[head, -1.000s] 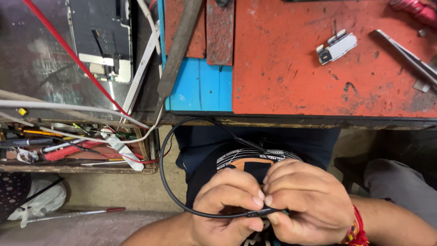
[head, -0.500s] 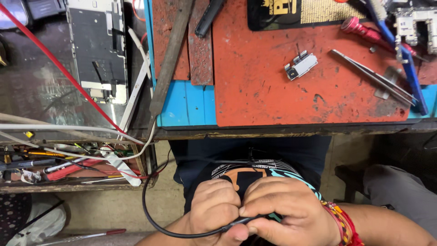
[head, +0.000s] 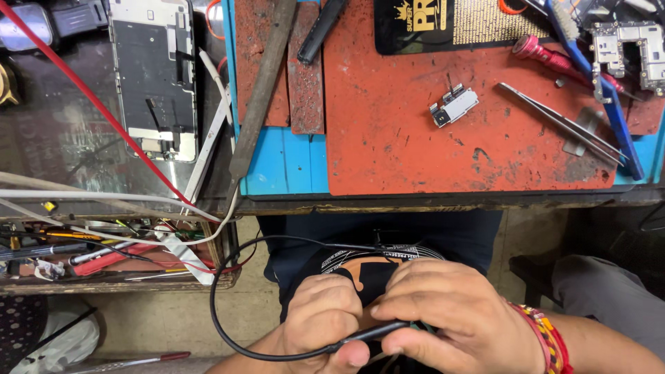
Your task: The person joins the internal wiring of a pair of neckband headphones, then fits the plastic casing sections together using a pair of tweezers and their hands at a workstation.
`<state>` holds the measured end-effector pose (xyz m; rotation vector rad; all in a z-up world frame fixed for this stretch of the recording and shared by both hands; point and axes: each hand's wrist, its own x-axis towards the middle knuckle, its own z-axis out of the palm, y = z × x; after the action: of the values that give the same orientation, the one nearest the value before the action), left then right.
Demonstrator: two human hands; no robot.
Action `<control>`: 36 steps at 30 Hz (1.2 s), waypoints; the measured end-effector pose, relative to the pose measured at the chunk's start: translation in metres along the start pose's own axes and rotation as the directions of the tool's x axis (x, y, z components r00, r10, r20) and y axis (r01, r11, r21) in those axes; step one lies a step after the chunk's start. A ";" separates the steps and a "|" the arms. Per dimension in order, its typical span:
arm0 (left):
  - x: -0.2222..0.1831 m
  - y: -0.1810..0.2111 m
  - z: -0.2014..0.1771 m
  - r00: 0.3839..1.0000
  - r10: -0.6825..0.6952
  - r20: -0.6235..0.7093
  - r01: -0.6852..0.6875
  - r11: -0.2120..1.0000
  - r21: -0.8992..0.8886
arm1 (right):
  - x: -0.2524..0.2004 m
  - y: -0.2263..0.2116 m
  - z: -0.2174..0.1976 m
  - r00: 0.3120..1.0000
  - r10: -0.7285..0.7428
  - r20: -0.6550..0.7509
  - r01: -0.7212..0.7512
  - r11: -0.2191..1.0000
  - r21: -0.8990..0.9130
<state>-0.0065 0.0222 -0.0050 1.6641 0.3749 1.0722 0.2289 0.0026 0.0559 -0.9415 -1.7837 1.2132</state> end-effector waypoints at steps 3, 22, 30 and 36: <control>0.000 -0.002 0.000 0.998 0.060 0.010 -0.060 0.998 -0.001 | 0.004 0.001 -0.009 0.985 -0.033 0.168 0.032 0.999 0.005; 0.008 0.009 0.008 0.980 -0.174 0.101 0.180 0.982 -0.051 | -0.001 0.006 -0.004 0.996 -0.059 0.073 0.046 0.984 0.171; 0.015 0.016 0.017 0.964 -0.258 0.057 0.261 0.963 -0.065 | 0.000 0.003 -0.005 0.999 -0.012 0.045 0.001 0.974 0.225; 0.013 0.011 0.017 0.965 -0.258 0.039 0.261 0.959 -0.109 | -0.003 -0.010 -0.031 0.998 0.029 0.063 -0.031 0.999 0.023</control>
<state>0.0109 0.0168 0.0106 1.4796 0.4931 0.8607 0.2562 0.0092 0.0728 -0.9288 -1.8060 1.2926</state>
